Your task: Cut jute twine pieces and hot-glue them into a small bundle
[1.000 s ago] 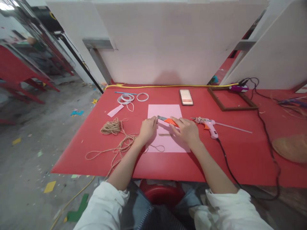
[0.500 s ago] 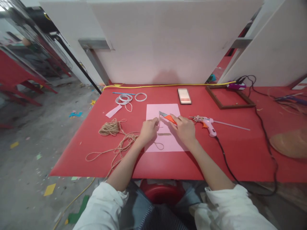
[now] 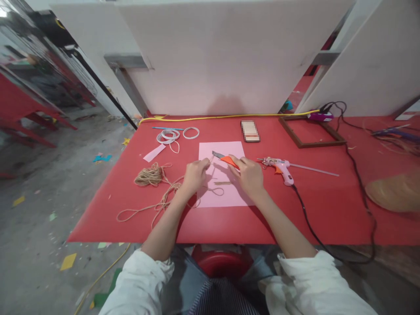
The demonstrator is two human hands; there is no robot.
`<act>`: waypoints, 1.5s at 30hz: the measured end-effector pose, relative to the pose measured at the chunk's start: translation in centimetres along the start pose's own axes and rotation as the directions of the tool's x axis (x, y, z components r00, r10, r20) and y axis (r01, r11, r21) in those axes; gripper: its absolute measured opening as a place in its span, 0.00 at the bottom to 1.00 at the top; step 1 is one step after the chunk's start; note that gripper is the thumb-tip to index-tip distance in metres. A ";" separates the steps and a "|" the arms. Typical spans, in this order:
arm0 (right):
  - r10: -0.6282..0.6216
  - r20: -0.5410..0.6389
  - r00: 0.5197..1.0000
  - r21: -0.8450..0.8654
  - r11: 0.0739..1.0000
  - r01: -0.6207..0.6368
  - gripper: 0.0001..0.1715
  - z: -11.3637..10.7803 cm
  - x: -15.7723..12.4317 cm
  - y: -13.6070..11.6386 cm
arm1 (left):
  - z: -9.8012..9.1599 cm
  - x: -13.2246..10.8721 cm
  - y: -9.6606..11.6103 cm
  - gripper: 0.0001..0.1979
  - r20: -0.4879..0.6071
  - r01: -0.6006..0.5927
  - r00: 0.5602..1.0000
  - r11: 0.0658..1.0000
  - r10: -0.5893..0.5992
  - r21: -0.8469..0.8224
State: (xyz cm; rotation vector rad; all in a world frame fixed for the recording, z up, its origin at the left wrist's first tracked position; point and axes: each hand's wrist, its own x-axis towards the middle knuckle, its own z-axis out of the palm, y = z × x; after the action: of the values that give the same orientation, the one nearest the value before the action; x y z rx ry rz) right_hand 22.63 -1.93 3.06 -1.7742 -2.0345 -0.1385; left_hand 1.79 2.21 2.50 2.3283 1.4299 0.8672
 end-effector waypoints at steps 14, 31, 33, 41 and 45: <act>-0.031 -0.030 0.999 0.024 0.999 0.032 0.27 0.1 0.2 -0.5 | -1.1 -0.4 0.7 0.08 -0.138 0.003 0.990 0.977 -0.034 -0.214; 0.114 0.126 0.985 -0.068 0.992 -0.107 0.26 0.7 1.9 1.8 | 0.3 -1.4 2.2 0.06 -0.171 -0.137 0.980 0.967 0.100 -0.215; 0.113 0.094 0.989 -0.001 0.994 -0.114 0.27 0.9 2.2 2.9 | 0.0 -0.8 1.2 0.08 -0.192 -0.016 0.981 0.968 -0.033 -0.251; 0.052 0.053 0.997 0.013 0.999 -0.053 0.18 3.1 2.6 3.5 | 0.1 0.8 -2.4 0.22 -0.003 0.220 0.952 0.693 -0.305 -0.686; 0.035 0.094 0.995 -0.017 0.999 -0.034 0.18 3.8 2.3 3.7 | 0.2 0.9 -2.9 0.27 0.099 0.241 0.952 0.510 -0.290 -0.826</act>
State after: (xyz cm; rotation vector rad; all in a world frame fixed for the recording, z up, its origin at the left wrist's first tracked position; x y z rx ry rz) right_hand 24.99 2.13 -0.27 -1.8564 -2.0719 -0.0607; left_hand 0.18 4.40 1.16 1.3148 0.9897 1.1763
